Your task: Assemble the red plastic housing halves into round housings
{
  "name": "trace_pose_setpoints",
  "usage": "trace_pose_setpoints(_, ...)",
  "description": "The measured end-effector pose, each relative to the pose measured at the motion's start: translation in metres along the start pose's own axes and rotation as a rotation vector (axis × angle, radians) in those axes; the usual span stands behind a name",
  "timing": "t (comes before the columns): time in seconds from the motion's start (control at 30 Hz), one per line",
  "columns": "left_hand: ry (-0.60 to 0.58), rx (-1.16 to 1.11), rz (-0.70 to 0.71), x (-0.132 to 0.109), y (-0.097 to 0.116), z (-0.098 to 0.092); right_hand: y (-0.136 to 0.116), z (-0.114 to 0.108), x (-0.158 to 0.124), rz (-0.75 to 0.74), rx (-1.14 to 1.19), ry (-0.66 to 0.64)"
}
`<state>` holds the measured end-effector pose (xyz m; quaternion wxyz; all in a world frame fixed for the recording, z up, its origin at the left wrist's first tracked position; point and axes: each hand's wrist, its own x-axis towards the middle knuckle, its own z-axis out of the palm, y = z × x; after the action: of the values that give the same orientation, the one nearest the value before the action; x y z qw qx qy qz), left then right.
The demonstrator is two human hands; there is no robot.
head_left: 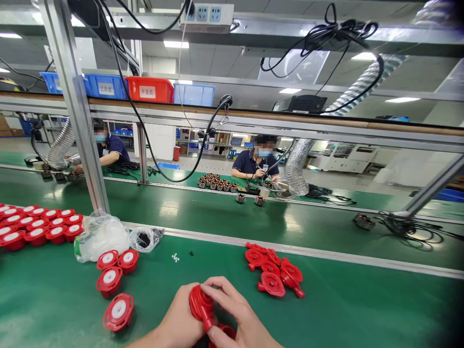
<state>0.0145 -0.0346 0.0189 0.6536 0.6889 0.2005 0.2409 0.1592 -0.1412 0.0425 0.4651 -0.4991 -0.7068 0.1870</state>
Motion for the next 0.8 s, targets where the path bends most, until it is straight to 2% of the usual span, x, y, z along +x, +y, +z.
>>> trace_pose_setpoints(0.2,-0.001,-0.027,-0.057,0.001,-0.004,0.000,-0.006,0.000,0.000,0.025,-0.048,-0.027)
trace_pose_setpoints(0.43,-0.087,-0.071,0.024,0.001,0.000,0.002,0.003,-0.002,-0.003,-0.044,-0.249,-0.062)
trace_pose_setpoints(0.5,-0.050,-0.028,0.054,0.000,-0.001,0.004,0.011,0.003,-0.007,-0.037,-0.333,-0.035)
trace_pose_setpoints(0.67,0.145,0.154,0.040,-0.004,-0.022,0.008,0.022,0.021,-0.020,0.020,-0.543,0.095)
trace_pose_setpoints(0.8,0.158,0.187,0.074,-0.006,-0.029,0.002,0.015,0.025,-0.014,0.049,-0.589,0.108)
